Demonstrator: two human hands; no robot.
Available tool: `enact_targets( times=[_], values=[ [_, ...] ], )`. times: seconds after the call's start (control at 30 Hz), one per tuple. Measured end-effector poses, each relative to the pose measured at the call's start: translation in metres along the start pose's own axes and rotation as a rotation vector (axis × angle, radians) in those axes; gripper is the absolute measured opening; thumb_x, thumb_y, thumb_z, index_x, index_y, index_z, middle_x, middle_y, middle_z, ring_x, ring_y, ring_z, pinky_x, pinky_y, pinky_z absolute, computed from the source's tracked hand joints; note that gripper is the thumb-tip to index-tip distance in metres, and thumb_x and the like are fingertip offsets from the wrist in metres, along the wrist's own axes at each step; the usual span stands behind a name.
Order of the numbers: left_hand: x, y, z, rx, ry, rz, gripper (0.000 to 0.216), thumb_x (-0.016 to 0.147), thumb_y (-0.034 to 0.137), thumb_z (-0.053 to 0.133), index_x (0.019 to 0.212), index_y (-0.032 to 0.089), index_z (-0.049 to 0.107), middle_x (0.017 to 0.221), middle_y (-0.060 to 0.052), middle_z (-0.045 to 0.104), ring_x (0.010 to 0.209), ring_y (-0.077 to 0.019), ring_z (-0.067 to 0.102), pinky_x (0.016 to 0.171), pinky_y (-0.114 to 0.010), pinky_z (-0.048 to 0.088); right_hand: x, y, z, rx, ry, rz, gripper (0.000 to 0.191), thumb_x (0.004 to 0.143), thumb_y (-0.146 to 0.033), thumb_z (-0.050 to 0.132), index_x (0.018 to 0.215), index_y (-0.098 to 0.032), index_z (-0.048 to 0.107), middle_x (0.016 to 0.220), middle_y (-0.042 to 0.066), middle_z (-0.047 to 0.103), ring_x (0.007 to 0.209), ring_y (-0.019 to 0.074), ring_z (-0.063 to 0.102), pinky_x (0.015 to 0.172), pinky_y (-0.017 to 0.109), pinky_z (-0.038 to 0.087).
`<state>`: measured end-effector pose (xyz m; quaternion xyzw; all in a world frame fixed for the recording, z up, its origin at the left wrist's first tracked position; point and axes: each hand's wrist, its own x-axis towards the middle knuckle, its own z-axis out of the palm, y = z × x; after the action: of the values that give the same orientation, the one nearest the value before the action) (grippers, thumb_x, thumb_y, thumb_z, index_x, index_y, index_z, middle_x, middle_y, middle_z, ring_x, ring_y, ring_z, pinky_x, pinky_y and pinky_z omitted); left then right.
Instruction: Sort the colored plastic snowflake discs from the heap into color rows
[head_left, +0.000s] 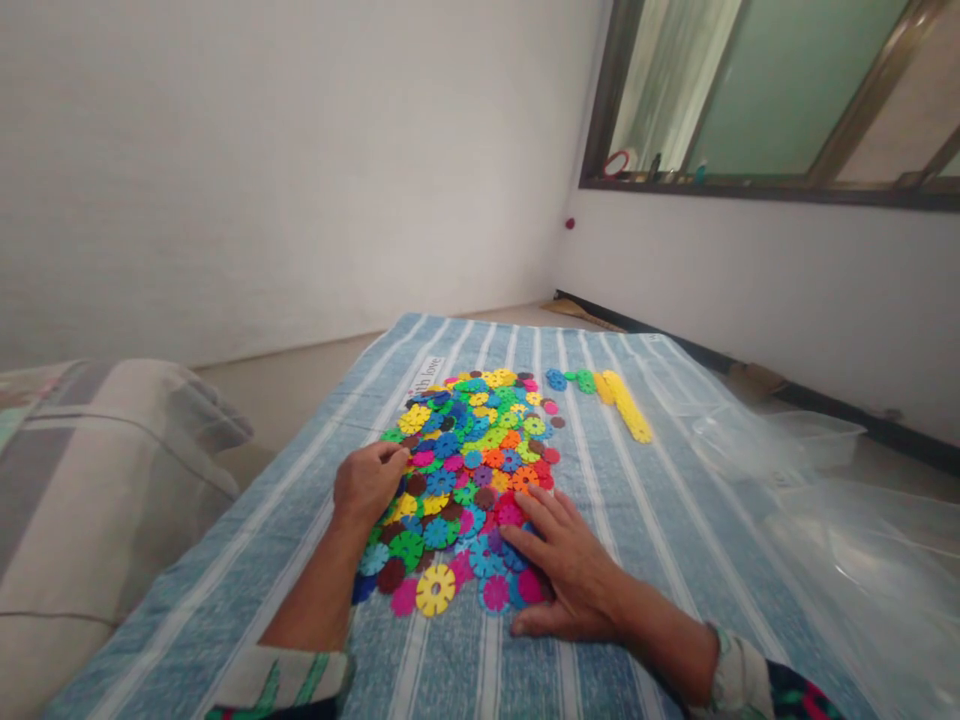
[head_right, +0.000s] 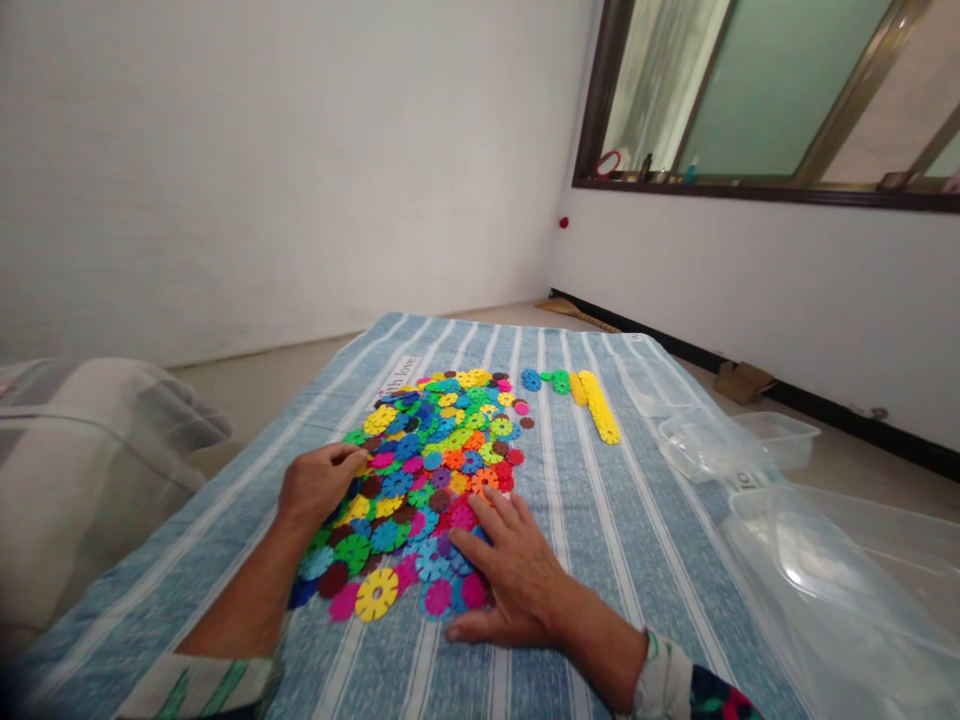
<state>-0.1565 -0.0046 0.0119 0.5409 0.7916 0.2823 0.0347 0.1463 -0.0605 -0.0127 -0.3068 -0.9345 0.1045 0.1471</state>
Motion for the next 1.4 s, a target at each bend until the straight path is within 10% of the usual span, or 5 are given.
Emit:
enact_targets(
  times=[1.4],
  values=[
    [-0.013,0.014,0.010,-0.041,-0.069,0.264,0.025,0.077,0.035,0.048,0.075,0.020,0.068,0.084,-0.004,0.071,0.081,-0.0179,0.063,0.074,-0.026,0.044,0.028,0.003,0.020,-0.012,0.164,0.058,0.067,0.076,-0.054,0.060,0.133,-0.021,0.045,0.142,0.018,0.034,0.130,0.0339,0.032,0.101,0.055,0.029]
  ],
)
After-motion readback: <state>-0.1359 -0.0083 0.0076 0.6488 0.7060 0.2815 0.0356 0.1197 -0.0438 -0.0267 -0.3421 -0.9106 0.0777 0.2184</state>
